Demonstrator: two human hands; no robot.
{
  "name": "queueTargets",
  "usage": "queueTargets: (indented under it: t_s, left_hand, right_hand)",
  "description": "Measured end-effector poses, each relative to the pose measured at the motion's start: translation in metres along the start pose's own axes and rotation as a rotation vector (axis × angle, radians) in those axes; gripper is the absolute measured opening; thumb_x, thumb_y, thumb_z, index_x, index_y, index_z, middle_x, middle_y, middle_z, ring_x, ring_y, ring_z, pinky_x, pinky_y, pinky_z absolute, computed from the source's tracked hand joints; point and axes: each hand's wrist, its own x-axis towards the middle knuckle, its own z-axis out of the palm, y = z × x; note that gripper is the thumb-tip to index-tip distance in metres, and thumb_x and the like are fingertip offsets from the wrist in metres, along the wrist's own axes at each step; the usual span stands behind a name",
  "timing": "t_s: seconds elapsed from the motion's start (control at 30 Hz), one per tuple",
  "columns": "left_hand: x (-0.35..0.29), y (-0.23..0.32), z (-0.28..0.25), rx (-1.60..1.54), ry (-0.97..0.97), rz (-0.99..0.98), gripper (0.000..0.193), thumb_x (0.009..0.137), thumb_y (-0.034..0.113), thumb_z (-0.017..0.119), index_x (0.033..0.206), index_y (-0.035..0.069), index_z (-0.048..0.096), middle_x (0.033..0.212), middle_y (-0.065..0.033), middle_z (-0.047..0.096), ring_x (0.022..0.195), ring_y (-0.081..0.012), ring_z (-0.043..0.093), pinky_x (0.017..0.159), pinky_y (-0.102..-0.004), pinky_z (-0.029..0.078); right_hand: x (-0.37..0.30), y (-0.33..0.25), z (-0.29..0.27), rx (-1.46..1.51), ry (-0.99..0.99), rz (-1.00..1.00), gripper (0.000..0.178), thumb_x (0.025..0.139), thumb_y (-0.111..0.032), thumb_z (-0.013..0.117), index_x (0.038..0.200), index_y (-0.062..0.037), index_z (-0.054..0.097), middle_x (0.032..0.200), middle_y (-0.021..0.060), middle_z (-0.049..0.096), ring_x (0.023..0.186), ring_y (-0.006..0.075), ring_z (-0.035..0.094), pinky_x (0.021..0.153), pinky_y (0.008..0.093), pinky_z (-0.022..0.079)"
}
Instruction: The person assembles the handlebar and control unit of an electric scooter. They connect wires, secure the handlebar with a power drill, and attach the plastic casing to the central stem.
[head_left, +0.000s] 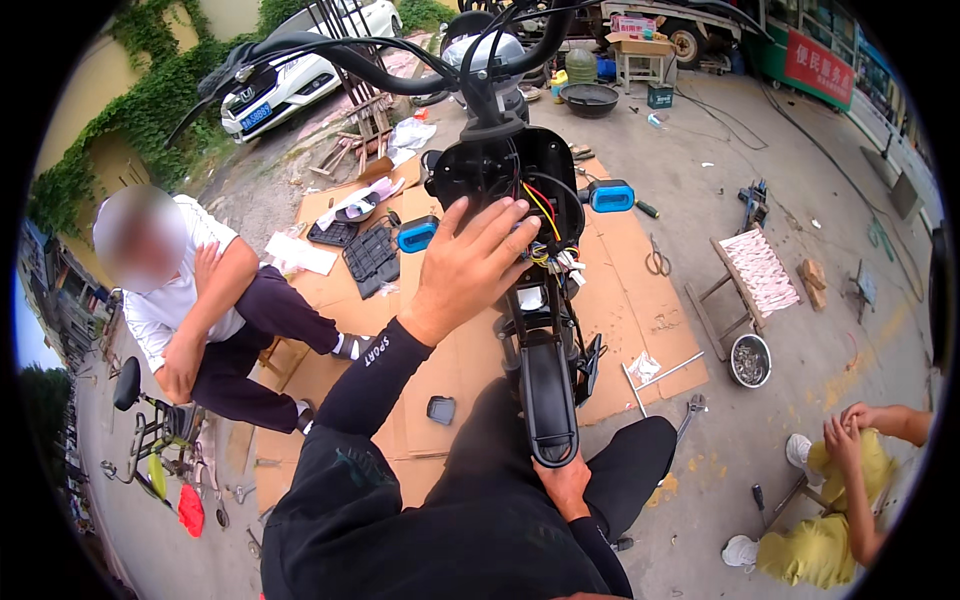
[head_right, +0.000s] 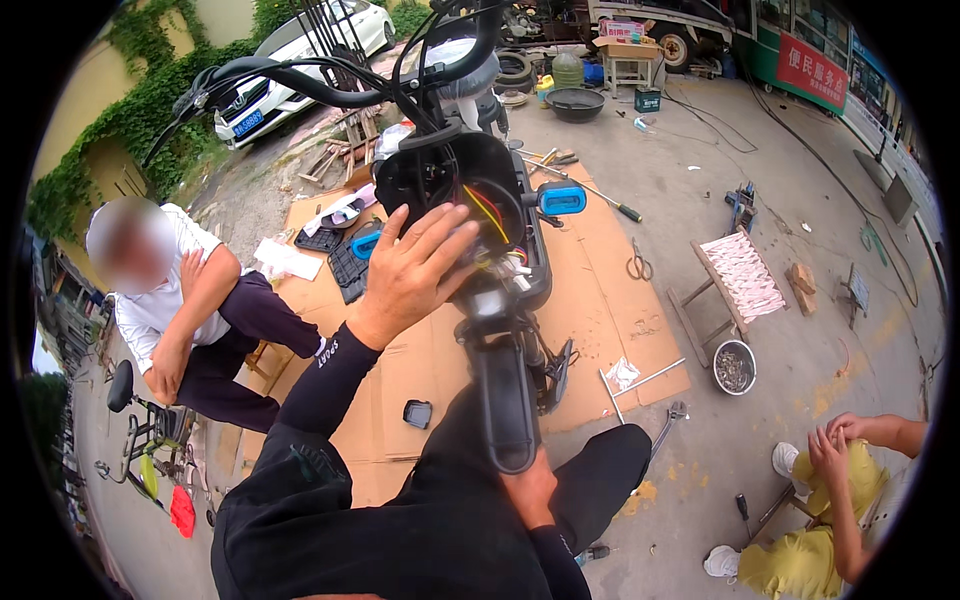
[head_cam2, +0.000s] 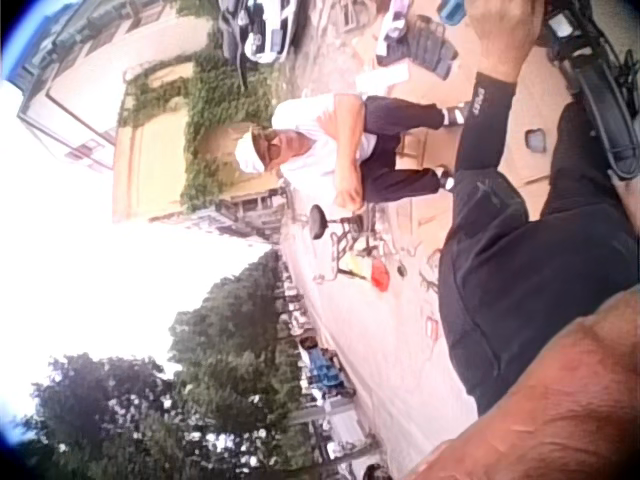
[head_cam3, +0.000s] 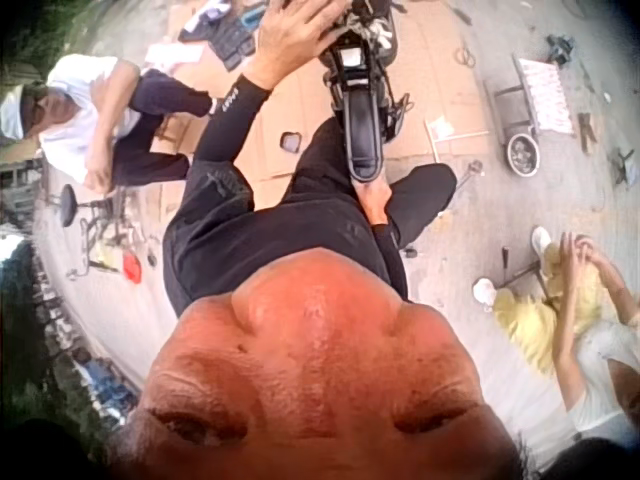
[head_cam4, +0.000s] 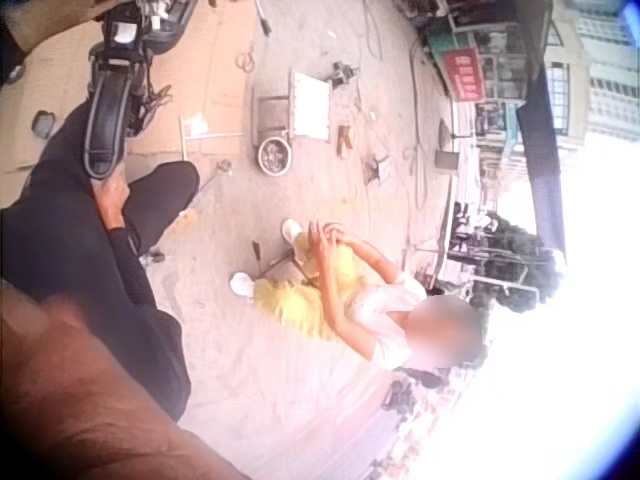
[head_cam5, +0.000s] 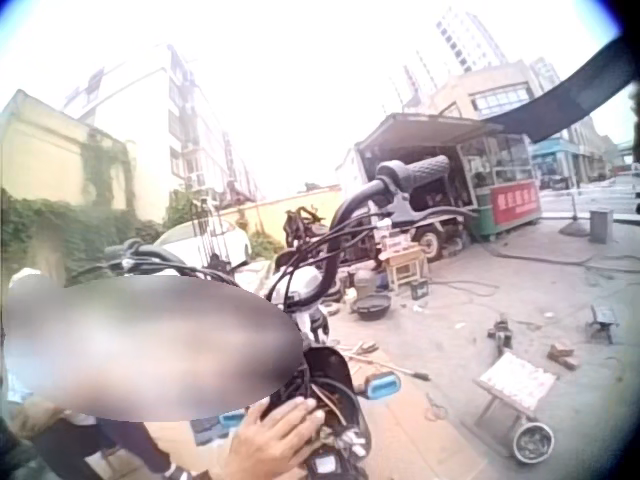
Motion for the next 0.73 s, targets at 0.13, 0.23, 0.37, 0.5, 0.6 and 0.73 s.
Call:
queueTargets:
  t_s: [0.13,0.23,0.37,0.5,0.6,0.73]
  left_hand:
    - [0.004,-0.001,0.002,0.048,-0.03,-0.056,0.065,0.078,0.029,0.083,0.136,0.011,0.062,0.146,-0.007,0.056,0.126,-0.0241,0.058,0.12,-0.0502,0.027]
    - [0.01,-0.001,-0.005,0.004,-0.107,-0.104,0.066,0.077,0.031,0.084,0.136,0.011,0.062,0.146,-0.0062,0.056,0.122,-0.0241,0.059,0.12,-0.0512,0.027]
    - [0.031,-0.029,-0.005,0.017,-0.089,0.047,0.066,0.074,0.04,0.083,0.133,0.019,0.065,0.146,-0.0041,0.057,0.117,-0.0215,0.061,0.121,-0.0527,0.024]
    - [0.017,-0.042,0.022,-0.043,0.136,0.184,0.065,0.069,0.04,0.086,0.128,0.017,0.068,0.134,-0.0076,0.064,0.112,-0.0263,0.067,0.104,-0.051,0.048]
    - [0.02,-0.035,0.023,-0.09,0.146,0.132,0.068,0.072,0.05,0.083,0.131,0.018,0.069,0.13,-0.0102,0.065,0.108,-0.0304,0.068,0.093,-0.0458,0.056]
    - [0.017,-0.039,0.034,-0.06,0.22,0.13,0.073,0.072,0.057,0.08,0.131,0.016,0.068,0.137,-0.0146,0.061,0.111,-0.0337,0.067,0.093,-0.0465,0.056]
  right_hand:
    - [0.0,-0.001,0.002,0.003,0.012,-0.015,0.063,0.077,-0.047,0.084,0.113,-0.0045,0.055,0.102,0.024,0.071,0.096,0.0463,0.068,0.08,0.0542,0.054]
    - [-0.001,-0.001,0.0,0.018,0.005,-0.029,0.063,0.076,-0.047,0.085,0.112,-0.0049,0.055,0.103,0.023,0.071,0.096,0.0461,0.068,0.08,0.0537,0.054]
    - [0.007,0.002,-0.007,0.01,-0.01,0.012,0.064,0.075,-0.048,0.085,0.114,-0.0065,0.056,0.105,0.022,0.071,0.097,0.0459,0.068,0.082,0.053,0.054]
    - [0.003,0.003,-0.005,-0.013,-0.096,0.022,0.065,0.074,-0.048,0.086,0.116,-0.007,0.057,0.108,0.0222,0.071,0.1,0.0453,0.068,0.085,0.0526,0.054]
    - [0.008,0.003,-0.005,-0.004,-0.096,0.046,0.066,0.074,-0.048,0.086,0.117,-0.0068,0.057,0.109,0.0223,0.071,0.101,0.0448,0.068,0.086,0.0522,0.054]
    - [0.009,0.0,-0.008,-0.009,-0.115,0.055,0.068,0.075,-0.047,0.084,0.125,-0.0085,0.056,0.117,0.0224,0.069,0.108,0.043,0.067,0.089,0.0494,0.054]
